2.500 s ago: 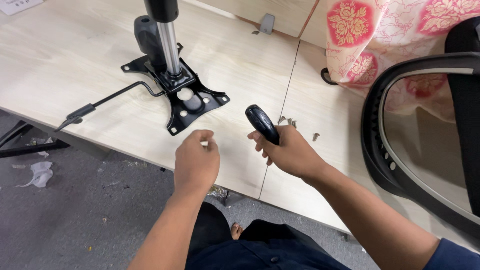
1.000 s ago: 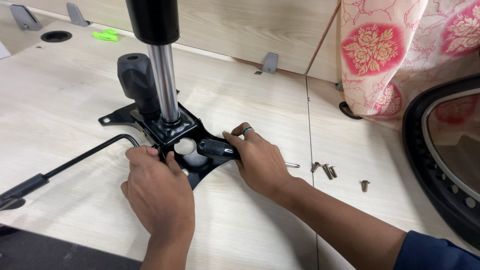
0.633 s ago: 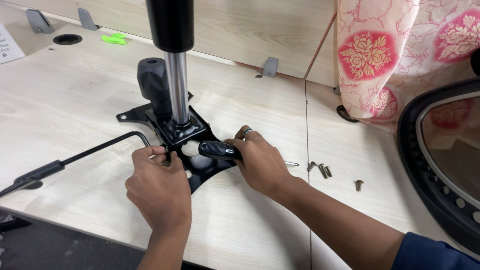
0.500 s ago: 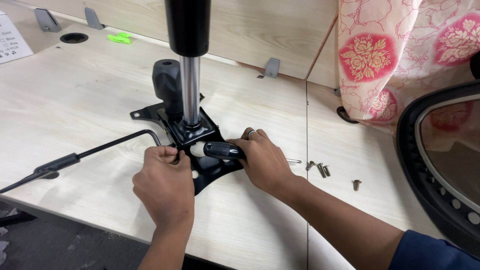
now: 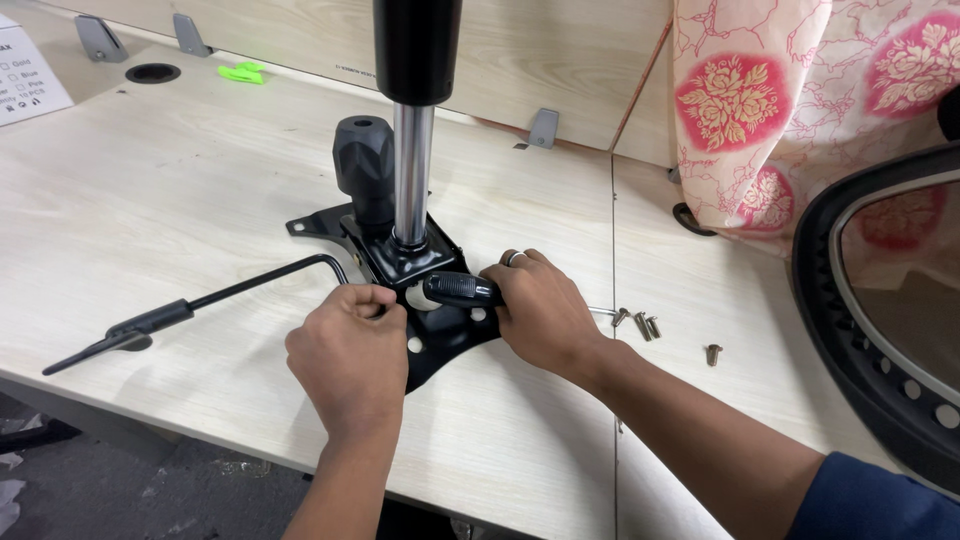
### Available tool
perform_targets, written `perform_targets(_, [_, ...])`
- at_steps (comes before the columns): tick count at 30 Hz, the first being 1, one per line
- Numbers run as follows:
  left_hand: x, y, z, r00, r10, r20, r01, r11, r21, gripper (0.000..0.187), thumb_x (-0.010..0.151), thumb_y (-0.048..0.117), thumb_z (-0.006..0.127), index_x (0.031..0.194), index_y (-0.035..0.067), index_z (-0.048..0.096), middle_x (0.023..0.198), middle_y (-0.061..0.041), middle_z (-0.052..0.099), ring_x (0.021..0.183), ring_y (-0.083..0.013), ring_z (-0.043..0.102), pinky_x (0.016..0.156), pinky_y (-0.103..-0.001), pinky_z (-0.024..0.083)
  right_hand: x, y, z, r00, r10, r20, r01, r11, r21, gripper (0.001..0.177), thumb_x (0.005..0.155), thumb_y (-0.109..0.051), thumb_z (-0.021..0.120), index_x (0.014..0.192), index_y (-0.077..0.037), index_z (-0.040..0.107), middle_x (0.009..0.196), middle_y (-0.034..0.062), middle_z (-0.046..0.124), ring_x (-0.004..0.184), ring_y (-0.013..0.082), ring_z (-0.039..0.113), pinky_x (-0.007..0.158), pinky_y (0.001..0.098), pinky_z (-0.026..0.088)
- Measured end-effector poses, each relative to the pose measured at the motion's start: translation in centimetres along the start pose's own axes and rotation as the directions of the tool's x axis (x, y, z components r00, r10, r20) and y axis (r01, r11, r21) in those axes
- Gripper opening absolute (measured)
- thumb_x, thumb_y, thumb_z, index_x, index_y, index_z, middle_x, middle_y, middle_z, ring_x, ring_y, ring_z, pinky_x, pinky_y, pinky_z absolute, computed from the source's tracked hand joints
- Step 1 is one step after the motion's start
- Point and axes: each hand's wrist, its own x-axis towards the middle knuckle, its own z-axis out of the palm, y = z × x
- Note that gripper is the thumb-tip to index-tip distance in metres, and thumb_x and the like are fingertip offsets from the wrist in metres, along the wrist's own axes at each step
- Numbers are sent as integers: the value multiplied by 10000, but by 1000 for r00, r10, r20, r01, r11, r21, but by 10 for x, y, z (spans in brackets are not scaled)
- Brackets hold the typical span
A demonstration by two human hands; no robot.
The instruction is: The person uses a screwdriver to tighten screws into the underside of an office chair seat, securing the side rails. They then attach the chair's gas lift mechanism to the seat base.
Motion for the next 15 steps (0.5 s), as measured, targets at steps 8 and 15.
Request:
perform_targets(8, [-3,7,-6,991,-79,107,80,997,-8,45,811,35,795,817,75,775,636,-38,757,509,-121,711,500,-239,562,-8,0,-2,999,31,36,-31,1000,-1,270,844,46,626,1097,-10,702,975,138,699,994,295,617,935,425,501])
perform_targets(15, [-5,20,-8,993,-37,111,38,999,-10,54,785,45,811,785,75,767,669,-43,751,541,-128,720,497,-245,578,-12,-7,-25,945,249,212,-271,959,80,234,936,8,546,1142,-19,655,799,162,725,699,285,713,708,432,580])
